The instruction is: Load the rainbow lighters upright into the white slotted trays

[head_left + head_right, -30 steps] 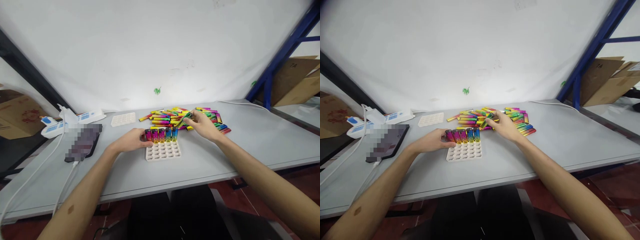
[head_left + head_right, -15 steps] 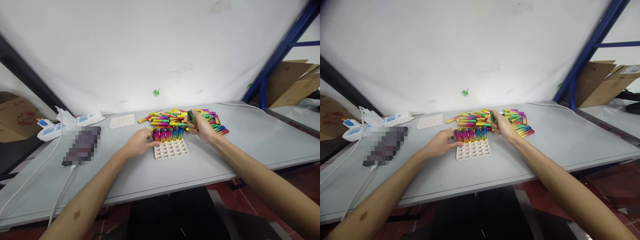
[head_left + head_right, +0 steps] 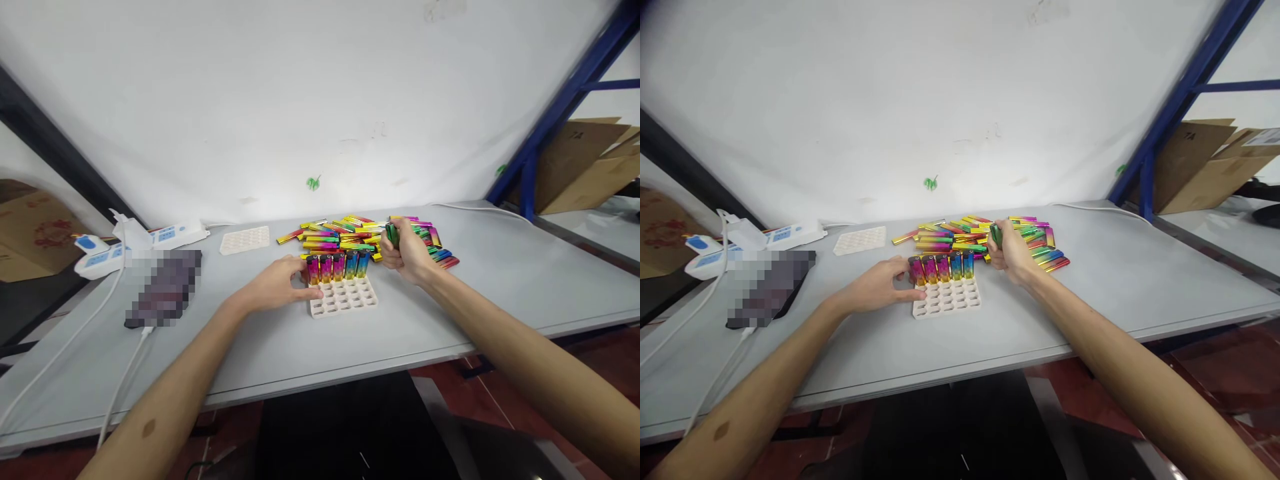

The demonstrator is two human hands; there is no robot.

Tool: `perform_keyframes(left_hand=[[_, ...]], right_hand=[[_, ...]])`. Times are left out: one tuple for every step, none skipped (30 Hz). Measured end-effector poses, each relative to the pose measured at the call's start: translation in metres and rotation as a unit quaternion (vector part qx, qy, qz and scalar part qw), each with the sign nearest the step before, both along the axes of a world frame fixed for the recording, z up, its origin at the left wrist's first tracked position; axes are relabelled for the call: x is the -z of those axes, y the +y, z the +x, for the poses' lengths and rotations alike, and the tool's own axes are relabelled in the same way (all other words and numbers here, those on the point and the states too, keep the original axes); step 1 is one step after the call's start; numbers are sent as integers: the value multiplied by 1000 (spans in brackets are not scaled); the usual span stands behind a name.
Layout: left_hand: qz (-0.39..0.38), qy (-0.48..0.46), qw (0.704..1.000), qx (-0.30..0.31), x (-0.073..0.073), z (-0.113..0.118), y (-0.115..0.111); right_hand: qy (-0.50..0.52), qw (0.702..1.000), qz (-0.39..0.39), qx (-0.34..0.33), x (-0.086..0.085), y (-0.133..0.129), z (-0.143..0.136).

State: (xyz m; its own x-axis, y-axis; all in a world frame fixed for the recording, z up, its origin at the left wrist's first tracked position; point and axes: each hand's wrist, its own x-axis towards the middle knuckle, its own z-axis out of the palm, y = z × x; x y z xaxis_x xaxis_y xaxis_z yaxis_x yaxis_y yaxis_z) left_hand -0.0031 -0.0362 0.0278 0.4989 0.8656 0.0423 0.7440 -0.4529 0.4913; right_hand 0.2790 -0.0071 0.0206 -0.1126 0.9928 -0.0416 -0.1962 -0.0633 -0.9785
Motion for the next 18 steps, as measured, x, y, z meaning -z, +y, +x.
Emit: perform_keyframes(left_hand=[[1,2,1000,3,-1,0,0],[1,4,1000,6,-2,-1,-1],[1,4,1000,7,-2,-1,-1],[-1,4,1000,9,-2,-1,-1],[-3,2,1000,9,-1,-2,-1],[-6,1,1000,9,0,-2,0],[-8,0,1000,9,0,-2,0],[-9,0,1000,10,1,-2,0],[-9,2,1000,10,1,-2,0],[-8,7,1000,9,2,-2,0],[-7,13,1000,7,2,-2,0],[-6,18,1000,4,2,-1,0],[-5,22,1000,0,2,-1,0],[-4,25,1000,-4,2,-1,0],[-3,26,1000,-6,2,0,0],[-1,24,1000,-7,2,0,0],[1,22,1000,-8,2,0,0],[3,19,1000,-8,3,0,0]], right_hand=[[4,1000,1,-1,-1,-1,0],[7,1000,2,-5,-1,-1,0],[8,1000,3,-9,-2,-2,-1],[7,1000,2,-13,-2,-2,-1],[3,1000,-2,-15,-2,-3,-1],[-1,1000,-7,-16,-2,-3,-1],[-5,1000,-12,-14,-2,-3,-2],[-8,1000,-16,-12,-2,-3,-2],[-9,1000,-17,-10,-2,-2,-2],[-9,1000,-14,-9,-2,-2,-2],[-7,1000,-10,-7,-2,-2,-2],[-6,1000,-6,-4,-2,-3,-3],[-7,1000,-3,1,-2,-3,-3],[-10,1000,1,5,-2,-4,-4],[-14,1000,9,9,-2,-4,-5],[-20,999,23,14,-2,-5,-6],[-28,999,42,20,-3,-5,-6],[-40,997,66,26,-3,-6,-7]])
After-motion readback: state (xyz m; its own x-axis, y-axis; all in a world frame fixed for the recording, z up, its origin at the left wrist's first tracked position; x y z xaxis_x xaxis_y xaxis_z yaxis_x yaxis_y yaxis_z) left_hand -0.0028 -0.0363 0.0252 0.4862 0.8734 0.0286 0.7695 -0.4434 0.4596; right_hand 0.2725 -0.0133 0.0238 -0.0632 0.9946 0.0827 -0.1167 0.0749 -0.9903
